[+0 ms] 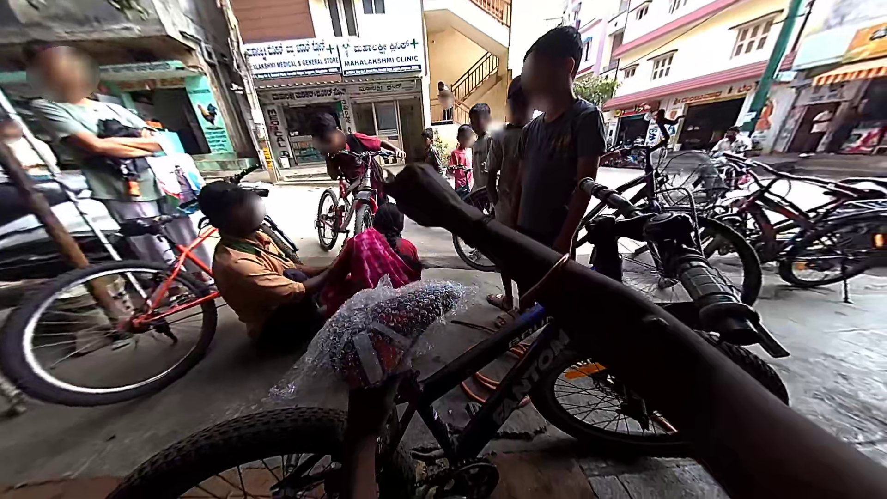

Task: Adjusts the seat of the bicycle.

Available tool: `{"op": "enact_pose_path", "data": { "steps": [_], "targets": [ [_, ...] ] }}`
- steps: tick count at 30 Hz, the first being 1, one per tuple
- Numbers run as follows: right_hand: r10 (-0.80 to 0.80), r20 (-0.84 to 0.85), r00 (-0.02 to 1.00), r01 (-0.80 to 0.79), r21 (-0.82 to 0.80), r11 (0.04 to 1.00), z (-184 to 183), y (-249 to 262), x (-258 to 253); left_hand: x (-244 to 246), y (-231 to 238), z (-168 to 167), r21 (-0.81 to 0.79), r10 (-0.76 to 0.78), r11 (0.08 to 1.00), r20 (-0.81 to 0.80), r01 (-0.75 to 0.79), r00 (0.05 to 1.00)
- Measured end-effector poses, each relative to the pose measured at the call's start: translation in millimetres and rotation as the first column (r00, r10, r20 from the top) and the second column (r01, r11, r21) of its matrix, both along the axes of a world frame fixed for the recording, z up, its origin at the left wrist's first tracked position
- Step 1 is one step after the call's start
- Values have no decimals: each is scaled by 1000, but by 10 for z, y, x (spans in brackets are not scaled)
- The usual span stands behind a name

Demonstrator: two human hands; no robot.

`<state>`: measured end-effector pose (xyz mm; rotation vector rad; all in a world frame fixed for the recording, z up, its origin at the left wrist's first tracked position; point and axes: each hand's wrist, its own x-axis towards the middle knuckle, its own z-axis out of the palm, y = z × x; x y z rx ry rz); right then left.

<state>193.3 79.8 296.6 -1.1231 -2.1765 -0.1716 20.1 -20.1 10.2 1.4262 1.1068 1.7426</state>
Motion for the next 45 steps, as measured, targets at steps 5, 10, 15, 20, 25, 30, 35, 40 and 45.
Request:
{"op": "enact_pose_path", "data": {
  "steps": [5, 10, 15, 20, 25, 30, 35, 40, 45],
  "targets": [
    [-40, -78, 996, 28, -152, 988, -944, 15, -69, -46, 2, -31, -7, -22, 1000, -11, 22, 1000],
    [-56, 152, 987, 76, -130, 989, -432, -127, 325, -63, 13, -6, -35, -39, 999, -29, 38, 999],
    [-119, 280, 953, 206, -306, 929, -698, -701, 894, -114, 28, 31, -92, -103, 990, 38, 106, 994],
    [221, 370, 902, 37, -577, 816, -1581, -963, 922, -136, 128, -72, -42, -196, 975, 300, 218, 933],
    [249, 168, 954, -60, -707, 704, -1983, -707, 563, -94, 146, -73, 13, -157, 987, 333, 162, 930],
    [-60, -446, 893, -379, -818, 431, -1993, -673, 285, -204, 58, -23, -80, -70, 994, 47, 74, 996],
    [-302, -767, 566, -634, -640, 434, -1930, -921, -68, -176, 23, 81, -106, 45, 993, -69, -52, 997],
    [-349, -850, 393, -695, -524, 493, -2078, -866, -221, -222, 90, 29, -13, -170, 983, 289, 182, 942],
    [-368, -914, 169, -730, -367, 576, -2323, -643, -262, -44, -284, 773, -371, -14, 916, 355, 155, 935]
  ]
}}
